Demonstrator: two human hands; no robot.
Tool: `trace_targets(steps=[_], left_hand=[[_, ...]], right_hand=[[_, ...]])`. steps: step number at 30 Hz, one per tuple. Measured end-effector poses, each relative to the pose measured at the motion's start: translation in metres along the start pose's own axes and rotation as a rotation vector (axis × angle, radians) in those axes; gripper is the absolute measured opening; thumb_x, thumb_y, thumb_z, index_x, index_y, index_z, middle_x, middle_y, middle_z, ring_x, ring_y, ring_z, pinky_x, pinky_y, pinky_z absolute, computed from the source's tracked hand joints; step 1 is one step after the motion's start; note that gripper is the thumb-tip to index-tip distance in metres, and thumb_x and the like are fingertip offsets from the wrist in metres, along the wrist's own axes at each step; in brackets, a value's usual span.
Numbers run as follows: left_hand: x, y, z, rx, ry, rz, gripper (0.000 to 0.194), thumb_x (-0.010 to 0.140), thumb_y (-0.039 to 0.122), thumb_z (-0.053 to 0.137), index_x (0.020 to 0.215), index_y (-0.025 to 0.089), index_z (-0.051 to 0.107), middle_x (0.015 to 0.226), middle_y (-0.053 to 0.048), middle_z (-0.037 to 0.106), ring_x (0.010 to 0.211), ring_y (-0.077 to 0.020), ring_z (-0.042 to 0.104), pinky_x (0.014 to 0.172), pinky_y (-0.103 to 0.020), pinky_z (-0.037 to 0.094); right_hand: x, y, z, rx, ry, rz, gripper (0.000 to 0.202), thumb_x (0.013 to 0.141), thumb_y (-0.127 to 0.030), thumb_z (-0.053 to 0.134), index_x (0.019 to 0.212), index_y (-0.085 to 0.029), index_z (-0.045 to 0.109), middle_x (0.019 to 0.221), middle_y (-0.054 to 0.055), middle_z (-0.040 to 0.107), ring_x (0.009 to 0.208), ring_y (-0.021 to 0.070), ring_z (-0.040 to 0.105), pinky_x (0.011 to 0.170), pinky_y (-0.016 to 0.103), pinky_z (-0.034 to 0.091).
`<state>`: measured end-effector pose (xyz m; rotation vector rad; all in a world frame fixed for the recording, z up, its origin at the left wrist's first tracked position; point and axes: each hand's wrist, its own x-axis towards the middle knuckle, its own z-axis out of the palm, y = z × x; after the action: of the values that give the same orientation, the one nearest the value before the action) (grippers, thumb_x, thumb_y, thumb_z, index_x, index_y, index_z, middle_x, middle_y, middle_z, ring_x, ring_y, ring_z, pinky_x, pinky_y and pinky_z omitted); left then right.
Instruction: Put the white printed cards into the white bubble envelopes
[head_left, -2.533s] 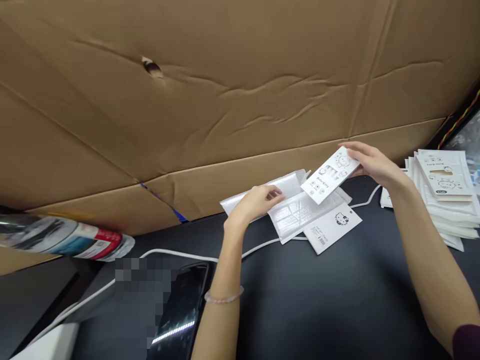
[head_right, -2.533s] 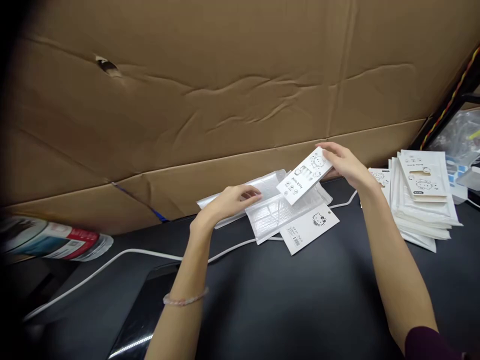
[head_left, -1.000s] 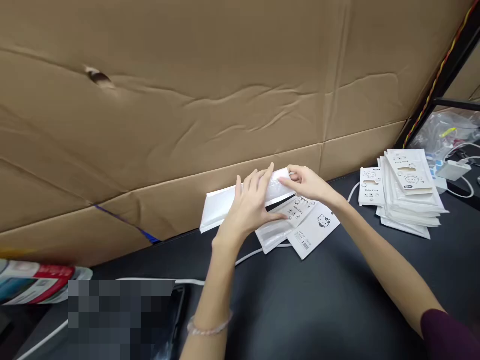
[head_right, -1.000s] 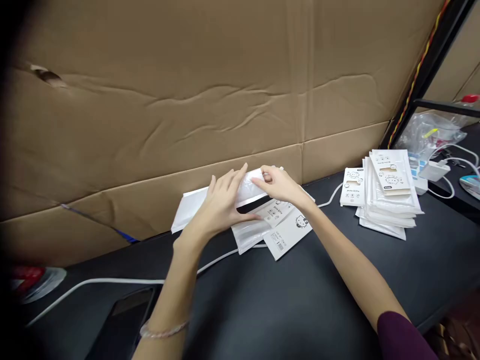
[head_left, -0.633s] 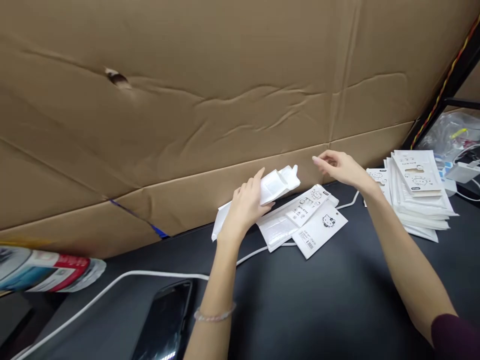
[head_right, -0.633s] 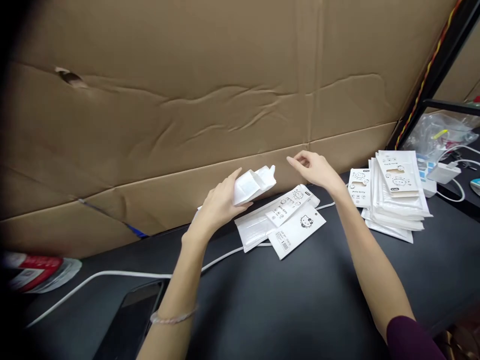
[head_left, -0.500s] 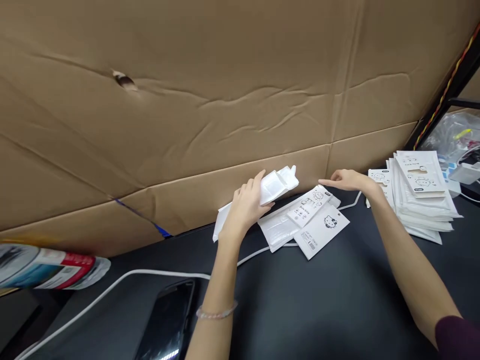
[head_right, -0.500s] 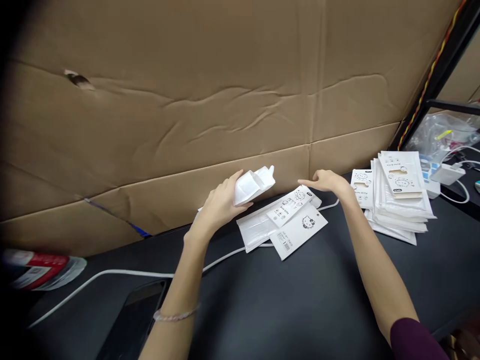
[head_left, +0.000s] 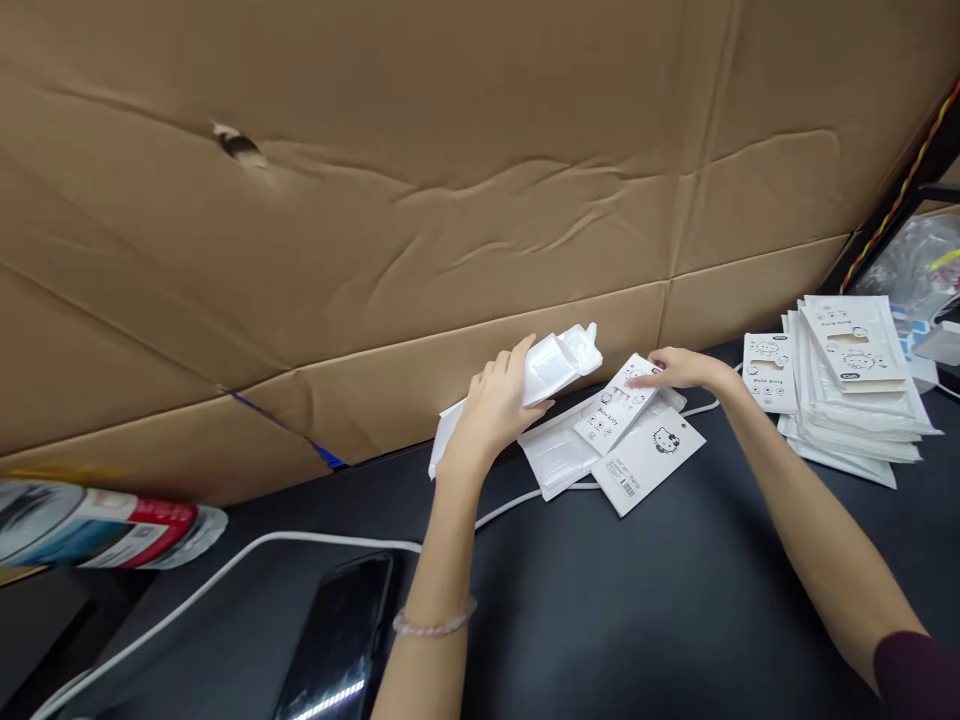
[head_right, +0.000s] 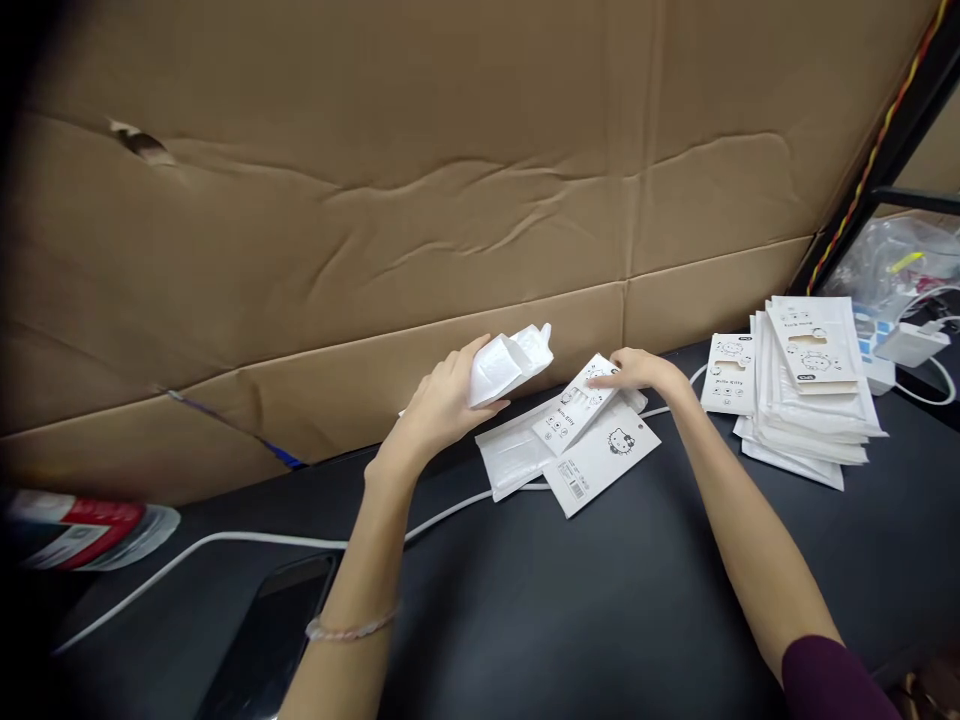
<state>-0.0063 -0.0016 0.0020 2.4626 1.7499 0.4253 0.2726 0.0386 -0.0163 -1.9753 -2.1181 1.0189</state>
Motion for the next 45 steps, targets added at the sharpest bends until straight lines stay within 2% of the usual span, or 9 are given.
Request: trace_targets(steps=[2, 4, 11, 16, 21, 36, 40, 43, 45], left_hand=[[-0.001, 0.000, -0.001, -0.005, -0.007, 0.008, 0.082, 0.081, 0.026, 0.068, 0.151, 0.024, 0.024, 0.136, -0.012, 0.051, 0.123, -0.0325, 0.050, 0.101, -0.045, 0.040], [-0.001, 0.001, -0.002, -0.003, -0.016, 0.004, 0.083, 0.081, 0.027, 0.068, 0.151, 0.025, 0.023, 0.135, -0.012, 0.051, 0.123, -0.0322, 0.049, 0.102, -0.045, 0.040], [-0.002, 0.005, -0.002, 0.023, -0.008, 0.003, 0.085, 0.080, 0.026, 0.067, 0.151, 0.022, 0.022, 0.130, -0.014, 0.051, 0.119, -0.0334, 0.050, 0.098, -0.046, 0.042], [-0.002, 0.008, 0.000, -0.020, 0.014, 0.005, 0.084, 0.080, 0.026, 0.066, 0.152, 0.023, 0.021, 0.130, -0.015, 0.049, 0.119, -0.0332, 0.050, 0.099, -0.046, 0.042], [-0.001, 0.017, 0.000, -0.125, 0.067, -0.019, 0.078, 0.084, 0.043, 0.063, 0.150, 0.022, 0.026, 0.129, -0.016, 0.049, 0.119, -0.0355, 0.050, 0.098, -0.050, 0.043], [-0.001, 0.026, 0.003, -0.103, 0.033, -0.051, 0.080, 0.080, 0.049, 0.064, 0.147, 0.020, 0.031, 0.131, -0.016, 0.051, 0.120, -0.0366, 0.050, 0.097, -0.051, 0.043], [-0.001, 0.025, -0.005, -0.346, -0.019, -0.019, 0.081, 0.070, 0.060, 0.071, 0.138, 0.024, 0.045, 0.130, -0.012, 0.054, 0.119, -0.0340, 0.052, 0.096, -0.045, 0.044], [-0.001, 0.018, -0.012, -0.627, -0.037, -0.016, 0.052, 0.085, 0.063, 0.053, 0.116, 0.023, 0.062, 0.119, -0.007, 0.064, 0.111, -0.0271, 0.057, 0.092, -0.036, 0.045], [0.000, 0.015, -0.014, -0.779, 0.002, -0.081, 0.049, 0.093, 0.060, 0.040, 0.095, 0.021, 0.068, 0.097, -0.004, 0.069, 0.093, -0.0215, 0.061, 0.081, -0.031, 0.046]], right_hand=[[-0.013, 0.000, -0.012, 0.133, -0.011, -0.105, 0.043, 0.090, -0.059, 0.048, 0.099, -0.018, 0.060, 0.104, 0.007, 0.070, 0.086, 0.0172, 0.069, 0.068, 0.025, 0.055], [-0.029, -0.002, -0.024, 0.369, 0.005, -0.206, 0.036, 0.092, -0.053, 0.050, 0.101, -0.018, 0.057, 0.096, 0.007, 0.070, 0.075, 0.0149, 0.069, 0.059, 0.023, 0.054], [-0.058, -0.007, -0.047, 0.756, 0.598, -0.274, 0.032, 0.091, -0.050, 0.057, 0.089, -0.018, 0.057, 0.075, 0.005, 0.066, 0.049, 0.0101, 0.060, 0.046, 0.023, 0.052], [-0.046, -0.015, -0.041, 0.793, 0.784, -0.346, 0.038, 0.085, -0.055, 0.062, 0.101, -0.021, 0.055, 0.073, 0.004, 0.067, 0.047, 0.0141, 0.061, 0.051, 0.032, 0.056], [-0.043, -0.034, -0.029, 0.664, 0.770, -0.396, 0.052, 0.086, -0.054, 0.058, 0.126, -0.022, 0.049, 0.076, 0.004, 0.069, 0.051, 0.0179, 0.065, 0.052, 0.035, 0.057], [-0.051, -0.046, -0.025, 0.591, 0.765, -0.421, 0.039, 0.085, -0.046, 0.060, 0.114, -0.021, 0.064, 0.087, 0.007, 0.069, 0.067, 0.0202, 0.067, 0.046, 0.029, 0.055], [-0.045, -0.053, -0.016, 0.624, 0.777, -0.374, 0.043, 0.084, -0.046, 0.060, 0.118, -0.021, 0.057, 0.083, 0.006, 0.069, 0.061, 0.0188, 0.065, 0.043, 0.029, 0.054], [-0.041, -0.055, -0.011, 0.671, 0.747, -0.344, 0.048, 0.083, -0.049, 0.061, 0.121, -0.023, 0.047, 0.072, 0.001, 0.067, 0.050, 0.0161, 0.061, 0.042, 0.028, 0.051], [-0.040, -0.057, -0.009, 0.701, 0.704, -0.357, 0.047, 0.083, -0.051, 0.062, 0.118, -0.024, 0.046, 0.071, 0.001, 0.067, 0.048, 0.0158, 0.061, 0.043, 0.028, 0.050]])
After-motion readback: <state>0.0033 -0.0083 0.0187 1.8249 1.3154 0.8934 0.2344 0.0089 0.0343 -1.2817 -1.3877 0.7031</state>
